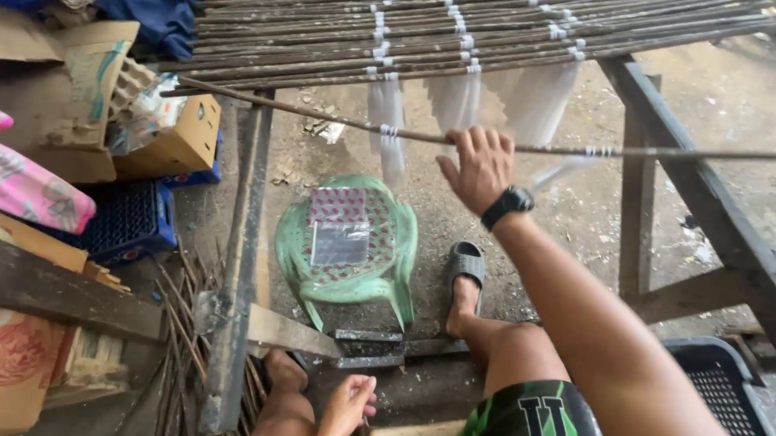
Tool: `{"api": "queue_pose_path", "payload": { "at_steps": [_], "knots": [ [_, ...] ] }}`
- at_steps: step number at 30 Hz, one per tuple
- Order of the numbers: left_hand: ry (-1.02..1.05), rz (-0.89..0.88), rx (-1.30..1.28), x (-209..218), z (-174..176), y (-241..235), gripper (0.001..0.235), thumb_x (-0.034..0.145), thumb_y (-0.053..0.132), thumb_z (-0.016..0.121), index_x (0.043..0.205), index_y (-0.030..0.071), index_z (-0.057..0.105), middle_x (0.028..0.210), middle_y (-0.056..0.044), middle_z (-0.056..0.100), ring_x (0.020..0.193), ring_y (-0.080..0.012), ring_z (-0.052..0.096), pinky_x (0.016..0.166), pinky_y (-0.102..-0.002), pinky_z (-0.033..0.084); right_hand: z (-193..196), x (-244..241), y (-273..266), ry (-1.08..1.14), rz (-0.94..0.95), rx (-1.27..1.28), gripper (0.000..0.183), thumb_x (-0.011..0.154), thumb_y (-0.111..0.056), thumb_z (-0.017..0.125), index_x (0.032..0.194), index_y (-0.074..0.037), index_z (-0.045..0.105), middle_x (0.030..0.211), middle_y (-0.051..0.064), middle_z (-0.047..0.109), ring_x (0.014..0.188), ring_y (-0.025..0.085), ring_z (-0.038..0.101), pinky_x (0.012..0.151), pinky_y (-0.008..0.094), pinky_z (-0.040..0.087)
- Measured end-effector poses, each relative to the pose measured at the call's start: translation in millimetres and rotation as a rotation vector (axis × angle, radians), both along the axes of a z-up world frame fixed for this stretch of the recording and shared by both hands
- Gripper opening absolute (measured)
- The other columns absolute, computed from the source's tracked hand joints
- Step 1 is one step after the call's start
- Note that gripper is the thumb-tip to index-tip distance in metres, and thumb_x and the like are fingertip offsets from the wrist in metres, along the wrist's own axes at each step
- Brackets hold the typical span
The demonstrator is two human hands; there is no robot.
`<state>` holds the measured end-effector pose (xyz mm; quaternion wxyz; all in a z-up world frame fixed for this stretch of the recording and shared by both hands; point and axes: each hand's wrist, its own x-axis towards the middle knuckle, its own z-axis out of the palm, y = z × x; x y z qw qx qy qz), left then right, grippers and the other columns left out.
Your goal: Packaging bundles of white candles into plastic bags and placing them into a plastic crate.
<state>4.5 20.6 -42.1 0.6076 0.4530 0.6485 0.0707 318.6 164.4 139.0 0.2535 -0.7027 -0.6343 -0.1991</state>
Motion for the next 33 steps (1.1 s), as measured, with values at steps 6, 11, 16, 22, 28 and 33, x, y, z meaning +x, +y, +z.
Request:
{"api": "queue_pose_path", "payload": {
  "at_steps": [6,11,16,22,28,33],
  "knots": [
    [0.08,-0.143,0.166,3.1,-6.7,-5.9,0.026,0.078,0.038,0.054,0.089,0.016,0.059,0.077,0.003,0.065,0.055,-0.0073,0.061,0.058,-0.021,0.045,10.1,-38.5,-97.0,-0.113,-0.027,0.249,0.018,0.085,-0.033,0.052,0.089,-0.016,0.057,0.079,0.0,0.057,0.075,0.021,0.051,0.076,0.034,0.032],
    [0.063,-0.102,0.556,-0.1,-1.1,-14.8,0.034,0.081,0.041,0.052,0.101,0.014,0.053,0.081,-0.007,0.062,0.078,-0.021,0.061,0.074,-0.033,0.044,6.2,-50.7,-158.0,-0.112,0.058,0.289,0.018,0.088,-0.035,0.049,0.088,-0.018,0.056,0.072,-0.002,0.048,0.068,0.018,0.048,0.076,0.032,0.033],
    [-0.451,0.233,0.89,21.6,79.0,-22.5,0.046,0.089,0.029,0.044,0.125,0.002,0.034,0.118,-0.022,0.045,0.112,-0.0337,0.043,0.095,-0.048,0.03,10.4,-61.0,-203.1,-0.065,0.198,0.275,0.023,0.087,-0.04,0.043,0.087,-0.021,0.057,0.065,-0.003,0.039,0.063,0.017,0.045,0.077,0.03,0.035],
    [-0.635,-0.034,1.012,66.5,149.7,-7.8,0.073,0.083,0.057,0.037,0.128,0.001,0.029,0.122,-0.023,0.041,0.118,-0.0363,0.036,0.098,-0.051,0.024,17.5,-63.0,-204.0,-0.064,0.232,0.292,0.021,0.087,-0.036,0.045,0.082,-0.018,0.054,0.063,-0.002,0.041,0.064,0.018,0.047,0.077,0.03,0.035],
    [-0.697,-0.161,0.826,89.5,148.2,-10.5,0.012,0.08,0.024,0.058,0.081,0.012,0.062,0.055,0.0,0.063,0.053,-0.0087,0.06,0.054,-0.021,0.048,15.2,-61.4,-202.0,-0.068,0.202,0.284,0.018,0.085,-0.034,0.048,0.08,-0.017,0.052,0.063,0.0,0.042,0.063,0.019,0.048,0.076,0.032,0.036],
    [-0.997,-0.019,0.381,75.5,131.4,-34.6,0.019,0.081,0.012,0.055,0.092,-0.003,0.053,0.057,-0.016,0.057,0.049,-0.0265,0.062,0.05,-0.036,0.054,8.9,-61.3,-200.7,-0.021,0.196,0.279,0.015,0.086,-0.034,0.047,0.083,-0.021,0.055,0.064,-0.001,0.042,0.065,0.019,0.048,0.078,0.031,0.036]
  ]
}}
